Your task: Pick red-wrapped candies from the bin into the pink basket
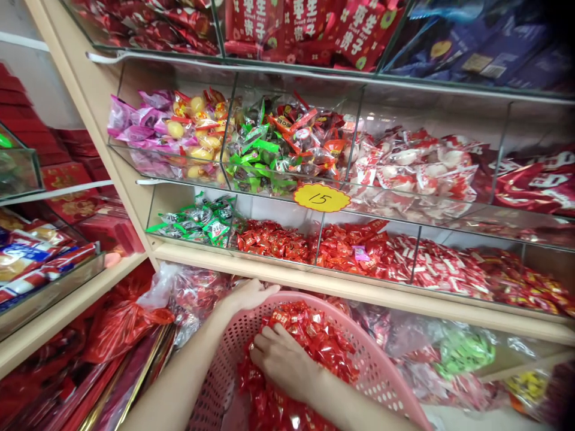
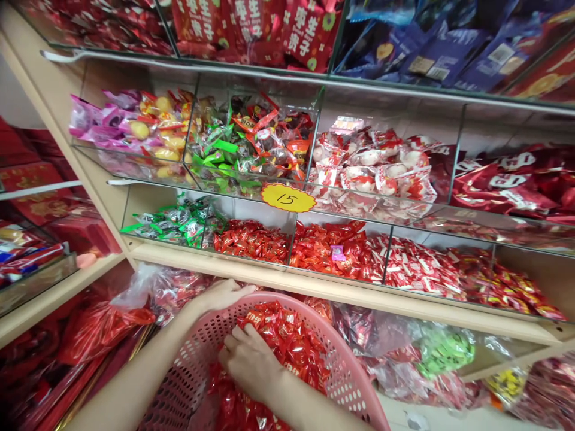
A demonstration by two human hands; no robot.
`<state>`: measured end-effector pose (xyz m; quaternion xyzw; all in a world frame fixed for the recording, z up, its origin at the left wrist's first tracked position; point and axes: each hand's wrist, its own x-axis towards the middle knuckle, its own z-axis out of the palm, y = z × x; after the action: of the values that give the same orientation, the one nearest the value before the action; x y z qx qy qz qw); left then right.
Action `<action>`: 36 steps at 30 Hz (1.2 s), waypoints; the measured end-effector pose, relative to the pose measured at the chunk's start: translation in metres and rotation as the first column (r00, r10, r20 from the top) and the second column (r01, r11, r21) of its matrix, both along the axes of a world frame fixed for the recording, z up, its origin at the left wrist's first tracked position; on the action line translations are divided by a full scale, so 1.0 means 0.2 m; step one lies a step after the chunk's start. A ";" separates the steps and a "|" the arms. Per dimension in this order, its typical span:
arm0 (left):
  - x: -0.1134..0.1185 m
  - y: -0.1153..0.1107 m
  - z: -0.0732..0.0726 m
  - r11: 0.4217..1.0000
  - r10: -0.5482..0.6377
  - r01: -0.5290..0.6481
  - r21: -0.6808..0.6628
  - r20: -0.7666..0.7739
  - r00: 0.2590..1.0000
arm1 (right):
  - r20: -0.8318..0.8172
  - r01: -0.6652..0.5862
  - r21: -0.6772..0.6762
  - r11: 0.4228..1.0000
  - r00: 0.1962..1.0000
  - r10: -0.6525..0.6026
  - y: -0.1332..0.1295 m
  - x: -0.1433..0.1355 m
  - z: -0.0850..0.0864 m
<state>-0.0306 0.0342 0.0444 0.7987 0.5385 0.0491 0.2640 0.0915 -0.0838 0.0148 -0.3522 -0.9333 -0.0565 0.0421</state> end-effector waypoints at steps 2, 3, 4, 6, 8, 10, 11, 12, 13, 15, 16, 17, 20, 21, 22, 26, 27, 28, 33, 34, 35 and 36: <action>0.00 0.00 0.00 1.000 0.005 -0.005 0.009 0.006 1.000 | 0.006 -0.009 -0.002 1.000 1.000 0.009 0.00 0.00 0.00; 0.00 0.00 0.00 1.000 0.004 -0.004 0.014 0.007 1.000 | -0.004 -0.016 -0.008 1.000 1.000 0.016 0.00 0.01 0.01; 0.00 0.00 0.00 1.000 0.002 -0.002 0.020 0.003 1.000 | -0.024 -0.024 -0.019 1.000 0.999 0.024 0.00 0.01 0.03; 0.00 0.00 0.00 1.000 -0.007 0.008 0.030 -0.013 1.000 | -0.098 -0.020 -0.043 0.999 0.995 0.016 0.02 0.04 0.08; 0.00 0.01 -0.01 0.999 -0.025 0.026 0.039 -0.021 0.999 | -0.210 0.021 -0.041 0.999 0.977 -0.030 0.05 0.08 0.17; 0.00 0.02 -0.01 0.998 -0.044 0.045 0.039 -0.028 0.999 | -0.344 0.096 -0.008 0.995 0.934 -0.093 0.09 0.15 0.27; 0.00 0.02 -0.01 0.998 -0.050 0.052 0.035 -0.038 0.998 | -0.412 0.137 0.013 0.991 0.903 -0.119 0.11 0.19 0.32; 0.01 0.02 -0.01 0.998 -0.051 0.053 0.032 -0.051 0.997 | -0.479 0.180 0.033 0.983 0.866 -0.143 0.12 0.24 0.36; 0.02 0.02 -0.01 0.998 -0.050 0.053 0.031 -0.069 0.996 | -0.542 0.231 0.051 0.972 0.824 -0.167 0.14 0.29 0.40; 0.04 0.02 0.00 0.997 -0.040 0.046 0.055 -0.111 0.993 | -0.641 0.345 0.076 0.935 0.736 -0.219 0.17 0.40 0.47; 0.05 0.01 0.00 0.996 -0.034 0.046 0.082 -0.137 0.990 | -0.674 0.405 0.085 0.911 0.697 -0.247 0.18 0.46 0.49; 0.06 0.00 0.01 0.992 -0.028 0.047 0.116 -0.164 0.986 | -0.695 0.462 0.089 0.882 0.664 -0.277 0.20 0.53 0.51; 0.10 -0.03 0.02 0.976 -0.018 0.067 0.206 -0.233 0.972 | -0.716 0.595 0.064 0.801 0.586 -0.378 0.24 0.71 0.56; 0.10 -0.04 0.02 0.973 -0.018 0.074 0.219 -0.247 0.969 | -0.715 0.623 0.033 0.782 0.561 -0.417 0.26 0.76 0.57; 0.11 -0.04 0.02 0.972 -0.016 0.076 0.224 -0.259 0.966 | -0.706 0.637 -0.006 0.771 0.543 -0.454 0.27 0.81 0.58; 0.11 -0.06 0.04 0.970 -0.015 0.084 0.230 -0.289 0.957 | -0.613 0.574 -0.141 0.806 0.589 -0.527 0.32 0.92 0.58; 0.11 -0.06 0.04 0.969 -0.015 0.085 0.231 -0.291 0.957 | -0.588 0.547 -0.152 0.823 0.620 -0.520 0.33 0.93 0.58; 0.11 -0.06 0.04 0.969 -0.014 0.085 0.232 -0.290 0.957 | -0.566 0.524 -0.155 0.837 0.647 -0.510 0.34 0.93 0.57; 0.11 -0.05 0.03 0.968 -0.008 0.079 0.237 -0.290 0.957 | -0.508 0.511 -0.169 0.843 0.688 -0.519 0.36 0.91 0.58; 0.11 -0.05 0.03 0.968 -0.008 0.080 0.239 -0.288 0.958 | -0.497 0.517 -0.182 0.837 0.686 -0.532 0.37 0.91 0.59; 0.11 -0.05 0.03 0.968 -0.008 0.079 0.239 -0.283 0.959 | -0.486 0.519 -0.199 0.832 0.684 -0.543 0.37 0.91 0.59; 0.10 -0.05 0.02 0.968 -0.009 0.078 0.237 -0.278 0.961 | -0.477 0.517 -0.217 0.828 0.684 -0.552 0.37 0.91 0.59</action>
<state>-0.0098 0.0248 0.0491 0.8360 0.5419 -0.0015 0.0867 0.2727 -0.0093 0.1332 -0.6116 -0.7436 0.0616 0.2631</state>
